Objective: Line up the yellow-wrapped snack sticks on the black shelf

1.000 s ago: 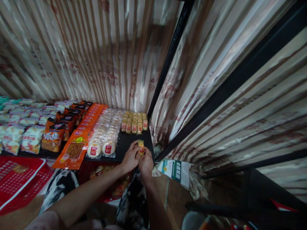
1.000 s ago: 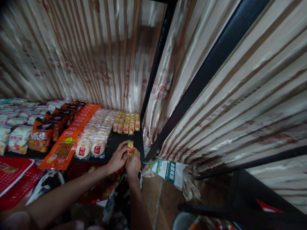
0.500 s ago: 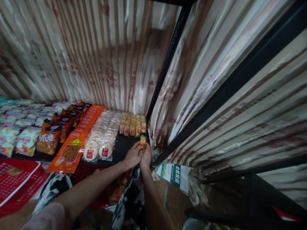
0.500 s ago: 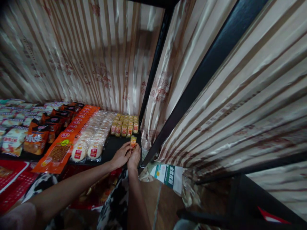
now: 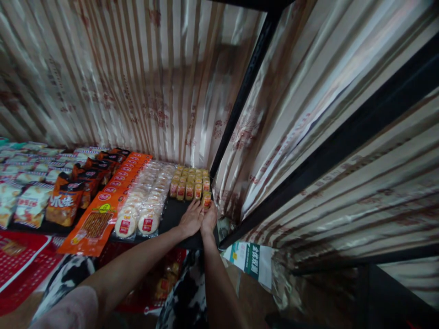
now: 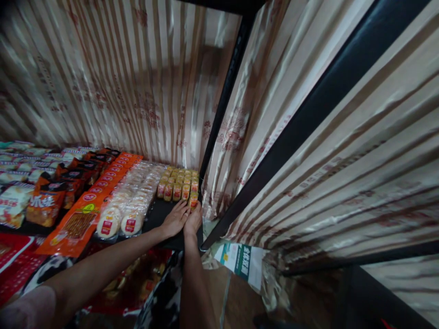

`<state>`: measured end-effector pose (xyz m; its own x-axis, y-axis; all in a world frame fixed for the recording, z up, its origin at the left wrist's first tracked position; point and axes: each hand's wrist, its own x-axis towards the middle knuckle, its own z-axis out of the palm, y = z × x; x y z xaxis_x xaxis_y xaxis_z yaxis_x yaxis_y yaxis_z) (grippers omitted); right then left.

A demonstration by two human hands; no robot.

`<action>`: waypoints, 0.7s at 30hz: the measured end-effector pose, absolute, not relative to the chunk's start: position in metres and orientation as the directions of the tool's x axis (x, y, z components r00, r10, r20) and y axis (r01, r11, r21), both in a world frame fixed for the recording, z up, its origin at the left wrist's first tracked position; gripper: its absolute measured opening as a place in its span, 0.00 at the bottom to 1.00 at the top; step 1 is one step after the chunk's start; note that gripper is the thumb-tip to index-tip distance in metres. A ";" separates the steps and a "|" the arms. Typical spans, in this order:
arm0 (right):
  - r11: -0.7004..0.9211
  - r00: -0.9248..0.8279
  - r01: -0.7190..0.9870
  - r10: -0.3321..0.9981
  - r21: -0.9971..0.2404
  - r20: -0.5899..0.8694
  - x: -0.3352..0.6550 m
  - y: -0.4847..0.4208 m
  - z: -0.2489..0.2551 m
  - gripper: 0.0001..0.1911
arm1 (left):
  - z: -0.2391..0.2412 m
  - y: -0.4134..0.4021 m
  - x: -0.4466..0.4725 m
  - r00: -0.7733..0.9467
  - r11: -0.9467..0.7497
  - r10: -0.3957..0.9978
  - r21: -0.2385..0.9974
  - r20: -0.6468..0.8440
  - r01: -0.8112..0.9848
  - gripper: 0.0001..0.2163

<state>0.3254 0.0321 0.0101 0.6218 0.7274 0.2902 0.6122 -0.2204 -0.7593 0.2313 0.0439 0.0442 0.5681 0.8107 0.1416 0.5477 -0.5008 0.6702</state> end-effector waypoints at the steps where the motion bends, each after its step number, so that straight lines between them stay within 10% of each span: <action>1: -0.225 0.619 0.616 0.731 -0.755 0.288 0.326 0.034 0.012 0.25 | 0.043 0.046 0.232 0.568 -0.503 0.810 0.670 0.145 0.546 0.20; 21: -0.248 0.674 0.631 0.645 -0.735 0.361 0.329 0.062 0.008 0.21 | 0.022 0.059 0.228 0.526 -0.494 0.830 0.684 0.187 0.536 0.19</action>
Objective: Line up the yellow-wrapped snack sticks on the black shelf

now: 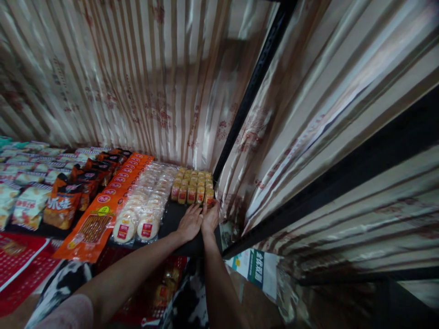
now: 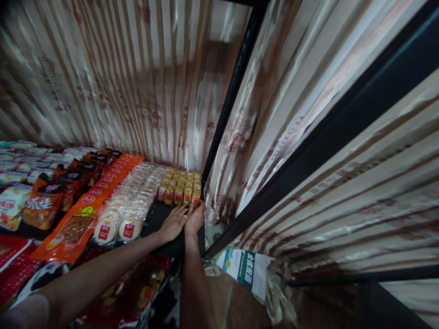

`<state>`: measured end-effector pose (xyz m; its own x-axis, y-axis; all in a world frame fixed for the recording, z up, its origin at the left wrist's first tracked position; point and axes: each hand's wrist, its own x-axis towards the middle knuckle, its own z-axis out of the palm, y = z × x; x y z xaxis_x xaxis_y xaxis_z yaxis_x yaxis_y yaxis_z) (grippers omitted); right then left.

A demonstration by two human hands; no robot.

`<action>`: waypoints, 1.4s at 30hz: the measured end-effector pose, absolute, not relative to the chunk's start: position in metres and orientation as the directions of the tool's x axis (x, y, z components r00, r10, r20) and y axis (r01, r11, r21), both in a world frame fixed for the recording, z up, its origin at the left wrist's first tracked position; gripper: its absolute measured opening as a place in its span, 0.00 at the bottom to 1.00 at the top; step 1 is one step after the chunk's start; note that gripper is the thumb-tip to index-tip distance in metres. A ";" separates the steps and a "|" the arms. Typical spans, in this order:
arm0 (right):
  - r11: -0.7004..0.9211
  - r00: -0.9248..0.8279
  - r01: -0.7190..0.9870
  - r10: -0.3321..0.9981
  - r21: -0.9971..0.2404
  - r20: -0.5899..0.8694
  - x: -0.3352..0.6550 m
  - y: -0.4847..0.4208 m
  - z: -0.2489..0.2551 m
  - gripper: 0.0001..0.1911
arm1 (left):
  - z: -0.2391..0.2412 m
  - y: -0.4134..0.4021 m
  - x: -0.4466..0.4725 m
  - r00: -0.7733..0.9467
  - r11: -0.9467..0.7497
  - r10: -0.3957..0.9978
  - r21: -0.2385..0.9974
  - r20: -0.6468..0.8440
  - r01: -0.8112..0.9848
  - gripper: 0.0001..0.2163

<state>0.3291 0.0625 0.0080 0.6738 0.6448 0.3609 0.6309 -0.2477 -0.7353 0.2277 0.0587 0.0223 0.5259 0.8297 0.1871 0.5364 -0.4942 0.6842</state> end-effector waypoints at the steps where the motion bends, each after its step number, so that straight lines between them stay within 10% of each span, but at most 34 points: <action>1: -0.240 0.672 0.631 0.643 -0.737 0.366 0.330 0.063 0.008 0.21 | 0.022 0.059 0.227 0.530 -0.501 0.826 0.679 0.191 0.537 0.19; 42: -0.073 0.511 0.682 0.759 -0.728 0.403 0.343 0.069 -0.021 0.24 | 0.046 0.026 0.216 0.462 -0.377 0.885 0.682 0.066 0.626 0.18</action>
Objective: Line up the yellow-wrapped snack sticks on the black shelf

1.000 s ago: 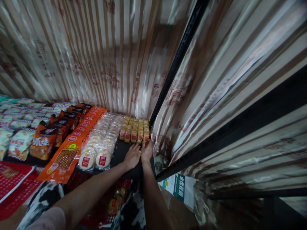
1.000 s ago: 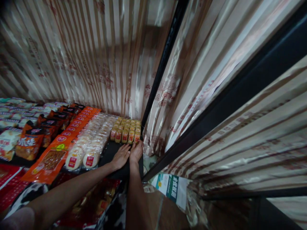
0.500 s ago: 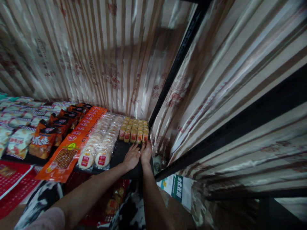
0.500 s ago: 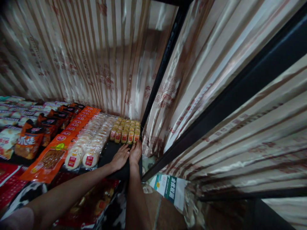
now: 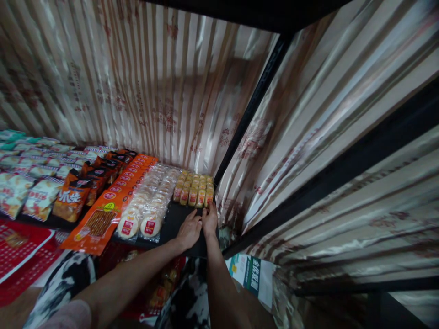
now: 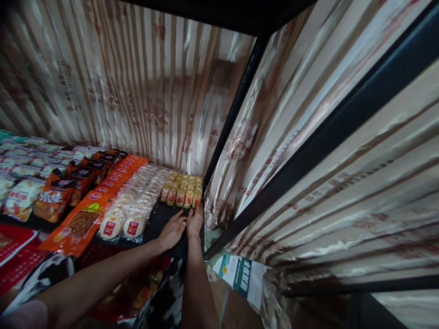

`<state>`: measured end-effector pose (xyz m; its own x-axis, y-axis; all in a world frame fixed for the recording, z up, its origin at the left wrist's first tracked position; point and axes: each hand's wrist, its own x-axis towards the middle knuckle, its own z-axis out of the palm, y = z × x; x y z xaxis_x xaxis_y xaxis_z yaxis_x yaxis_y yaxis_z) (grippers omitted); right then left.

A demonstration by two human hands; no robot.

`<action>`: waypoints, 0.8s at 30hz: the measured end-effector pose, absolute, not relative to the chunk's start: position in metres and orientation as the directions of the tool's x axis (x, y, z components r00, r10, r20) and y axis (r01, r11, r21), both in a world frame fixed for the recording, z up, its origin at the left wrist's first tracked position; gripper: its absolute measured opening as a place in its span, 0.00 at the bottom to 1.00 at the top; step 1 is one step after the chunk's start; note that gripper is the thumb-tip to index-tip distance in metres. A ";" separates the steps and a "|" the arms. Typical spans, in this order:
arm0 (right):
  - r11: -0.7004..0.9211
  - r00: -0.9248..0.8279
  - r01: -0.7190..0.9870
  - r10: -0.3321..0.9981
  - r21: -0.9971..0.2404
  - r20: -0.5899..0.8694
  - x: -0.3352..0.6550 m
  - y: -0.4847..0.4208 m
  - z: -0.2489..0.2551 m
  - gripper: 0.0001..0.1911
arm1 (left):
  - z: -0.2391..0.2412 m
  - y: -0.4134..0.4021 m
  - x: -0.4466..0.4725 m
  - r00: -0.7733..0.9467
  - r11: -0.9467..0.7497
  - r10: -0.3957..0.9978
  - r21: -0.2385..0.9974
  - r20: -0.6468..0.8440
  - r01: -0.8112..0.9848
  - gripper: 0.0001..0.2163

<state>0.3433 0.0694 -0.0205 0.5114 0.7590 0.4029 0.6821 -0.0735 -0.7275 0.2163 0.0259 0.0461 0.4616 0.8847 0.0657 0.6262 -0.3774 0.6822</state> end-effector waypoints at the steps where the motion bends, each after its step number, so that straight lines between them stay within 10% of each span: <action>1: -0.078 0.509 0.686 0.762 -0.723 0.401 0.343 0.069 -0.020 0.25 | 0.047 0.025 0.215 0.462 -0.373 0.885 0.685 0.059 0.626 0.18; 24: -0.089 0.491 0.759 0.728 -0.644 0.478 0.333 0.061 -0.016 0.23 | 0.048 0.013 0.206 0.464 -0.334 0.885 0.734 0.028 0.592 0.19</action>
